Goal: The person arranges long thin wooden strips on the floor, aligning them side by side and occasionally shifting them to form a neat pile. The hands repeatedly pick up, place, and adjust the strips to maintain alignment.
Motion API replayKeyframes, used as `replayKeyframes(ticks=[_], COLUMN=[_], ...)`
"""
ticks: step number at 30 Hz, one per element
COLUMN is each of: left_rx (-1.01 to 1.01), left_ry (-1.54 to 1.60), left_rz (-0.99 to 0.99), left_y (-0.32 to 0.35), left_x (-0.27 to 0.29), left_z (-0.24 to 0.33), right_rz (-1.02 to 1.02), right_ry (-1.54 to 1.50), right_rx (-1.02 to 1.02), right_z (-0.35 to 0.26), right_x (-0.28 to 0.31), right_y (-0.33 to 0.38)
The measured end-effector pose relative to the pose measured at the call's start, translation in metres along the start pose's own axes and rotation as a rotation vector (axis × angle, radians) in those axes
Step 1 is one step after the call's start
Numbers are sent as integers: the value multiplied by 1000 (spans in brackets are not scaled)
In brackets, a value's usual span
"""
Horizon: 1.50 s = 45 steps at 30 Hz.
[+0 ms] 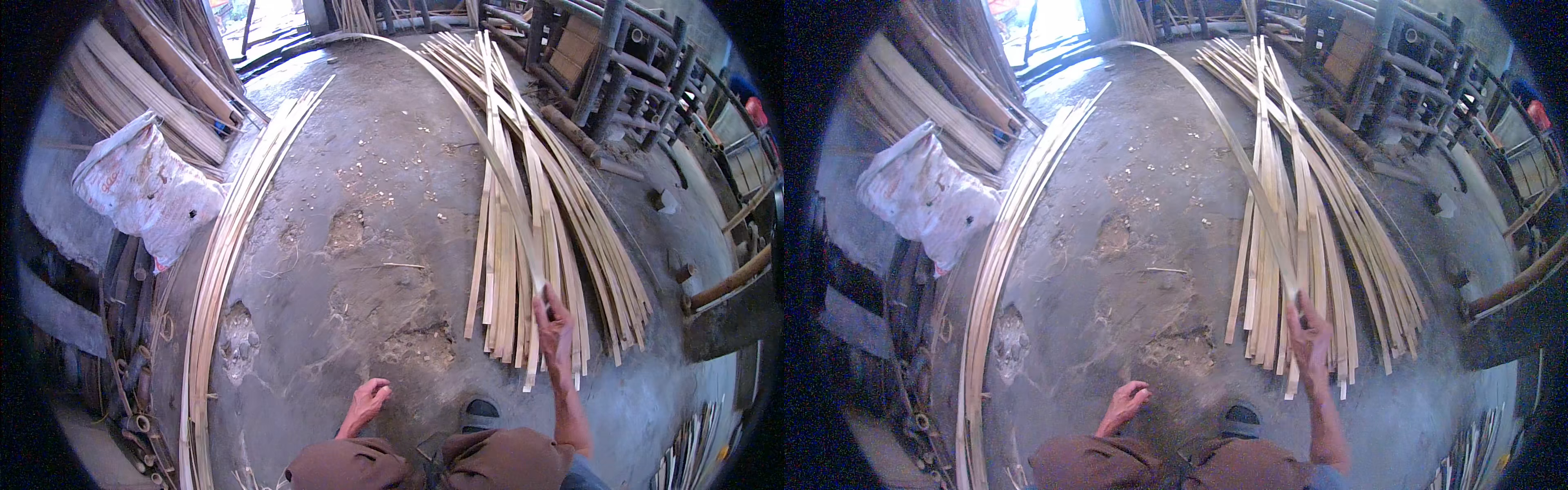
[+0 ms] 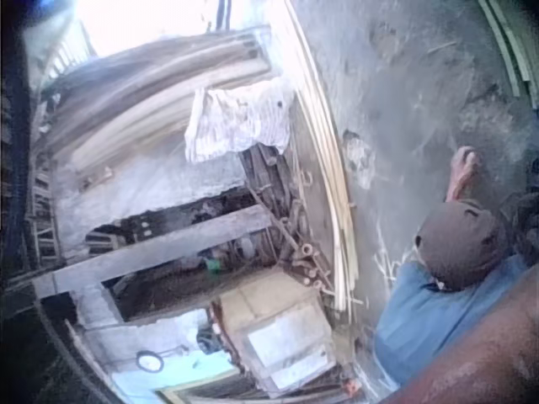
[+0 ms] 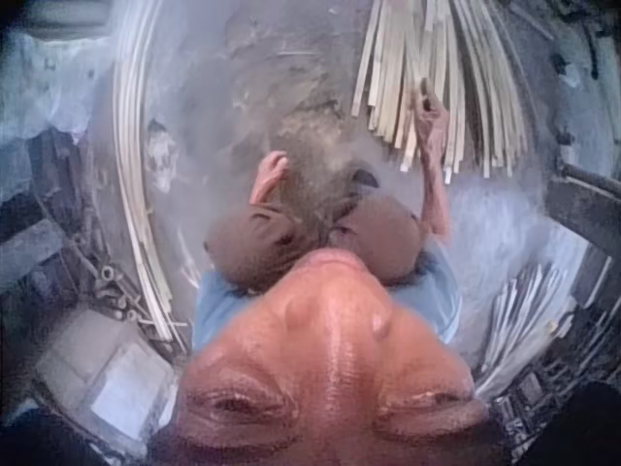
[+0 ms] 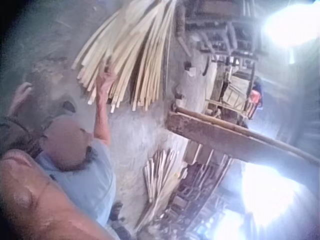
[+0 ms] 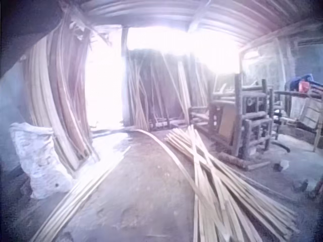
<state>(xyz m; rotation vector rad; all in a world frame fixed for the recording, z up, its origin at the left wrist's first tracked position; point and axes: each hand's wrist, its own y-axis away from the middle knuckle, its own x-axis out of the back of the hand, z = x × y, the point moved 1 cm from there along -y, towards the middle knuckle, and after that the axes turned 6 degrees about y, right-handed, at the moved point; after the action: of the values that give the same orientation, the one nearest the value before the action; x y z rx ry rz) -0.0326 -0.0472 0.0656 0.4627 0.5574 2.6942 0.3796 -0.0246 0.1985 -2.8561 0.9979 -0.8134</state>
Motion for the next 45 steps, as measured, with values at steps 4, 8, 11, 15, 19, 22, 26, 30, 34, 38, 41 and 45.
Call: replayKeyframes(ticks=[4,8,11,15,19,22,26,30,34,38,41,45], left_rx=[20,23,32,66,97,109,95,66,72,41,105,208], left_ry=[62,-93,-25,-51,-61,-46,-53,-21,-80,-22,-28,-61], left_rz=[11,-19,-10,12,15,23,67,140,170,249,226,180], left_y=[4,9,13,22,28,28,38,41,55,72,75,70], left_x=[2,-1,0,1,0,-2,3,13,29,41,38,31], left_z=[-11,1,-12,-12,-21,-26,-33,-61,-57,-71,-51,-23], right_rz=[-82,121,163,116,75,11,-38,34,95,198,174,255], right_ry=[254,269,415,512,850,849,865,861,879,961,874,1145], right_rx=[-149,105,174,-13,111,-22,-124,-120,-135,18,-47,199], right_z=[-7,81,114,167,200,212,198,219,243,265,296,311], right_x=[41,79,115,152,185,200,199,206,204,190,208,243], right_y=[-25,-60,-79,-92,-99,-111,-112,-117,-119,-120,-129,-117])
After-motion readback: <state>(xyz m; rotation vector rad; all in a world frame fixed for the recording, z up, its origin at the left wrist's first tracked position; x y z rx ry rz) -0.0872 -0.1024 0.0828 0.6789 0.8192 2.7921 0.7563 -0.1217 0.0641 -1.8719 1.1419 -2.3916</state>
